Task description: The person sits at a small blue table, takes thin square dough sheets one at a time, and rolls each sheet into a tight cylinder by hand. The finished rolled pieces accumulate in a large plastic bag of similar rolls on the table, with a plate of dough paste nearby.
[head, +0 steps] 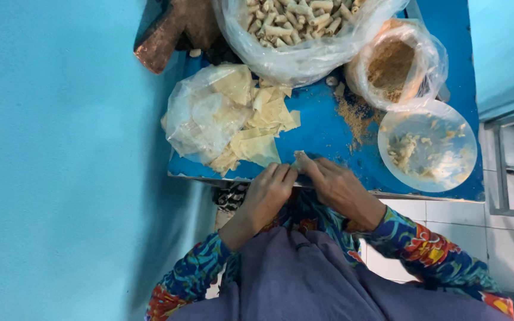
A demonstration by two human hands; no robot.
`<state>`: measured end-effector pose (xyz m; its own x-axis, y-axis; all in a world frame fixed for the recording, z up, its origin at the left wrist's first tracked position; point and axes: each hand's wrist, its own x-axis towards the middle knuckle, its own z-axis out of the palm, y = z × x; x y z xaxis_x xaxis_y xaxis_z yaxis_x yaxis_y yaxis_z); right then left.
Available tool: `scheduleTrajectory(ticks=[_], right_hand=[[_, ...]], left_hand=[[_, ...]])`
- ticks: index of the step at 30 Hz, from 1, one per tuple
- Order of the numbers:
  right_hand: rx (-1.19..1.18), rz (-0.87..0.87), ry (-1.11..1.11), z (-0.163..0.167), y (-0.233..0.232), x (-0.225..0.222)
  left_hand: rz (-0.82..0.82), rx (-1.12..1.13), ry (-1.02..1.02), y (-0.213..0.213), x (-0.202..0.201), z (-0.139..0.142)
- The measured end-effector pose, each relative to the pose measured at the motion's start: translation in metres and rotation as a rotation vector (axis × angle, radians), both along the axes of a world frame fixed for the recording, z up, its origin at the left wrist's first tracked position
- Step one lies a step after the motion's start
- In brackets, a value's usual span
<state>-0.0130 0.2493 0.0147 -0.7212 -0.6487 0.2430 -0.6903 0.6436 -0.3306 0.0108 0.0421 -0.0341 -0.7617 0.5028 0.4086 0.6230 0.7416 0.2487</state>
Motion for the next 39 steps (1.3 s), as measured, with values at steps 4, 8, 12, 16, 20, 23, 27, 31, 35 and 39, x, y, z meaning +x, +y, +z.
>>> scheduleTrajectory(ticks=[4,8,12,16,20,23,27,31,35,39], right_hand=[[0.053,0.032,0.153,-0.005,0.001,-0.002],[0.19,0.038,0.319,-0.006,-0.004,0.008],[0.35,-0.003,0.344,-0.004,-0.009,-0.004],[0.222,-0.024,0.325,-0.001,-0.003,-0.028],[0.133,-0.05,0.093,0.005,-0.015,-0.031],[0.224,-0.074,-0.018,0.032,-0.017,-0.04],[-0.006,-0.155,0.173,0.089,-0.007,-0.081],[-0.097,-0.141,0.442,0.101,-0.016,-0.079],[-0.102,0.026,0.098,0.046,-0.051,-0.037],[-0.097,-0.072,0.056,0.01,-0.039,-0.024]], left_hand=[[0.054,-0.156,0.173,0.004,0.002,0.003],[0.186,-0.213,0.234,0.012,0.008,0.006],[0.23,-0.138,-0.032,0.021,-0.011,0.008],[0.316,0.025,-0.001,0.008,-0.021,0.008],[0.389,0.13,0.031,-0.024,-0.007,0.004],[0.334,0.141,0.048,-0.04,-0.006,0.0],[0.325,0.16,0.136,-0.04,-0.014,-0.006],[0.294,0.203,0.153,-0.032,-0.025,-0.012],[0.284,0.214,0.076,-0.014,-0.033,-0.02],[0.206,0.372,-0.04,-0.005,-0.023,-0.021]])
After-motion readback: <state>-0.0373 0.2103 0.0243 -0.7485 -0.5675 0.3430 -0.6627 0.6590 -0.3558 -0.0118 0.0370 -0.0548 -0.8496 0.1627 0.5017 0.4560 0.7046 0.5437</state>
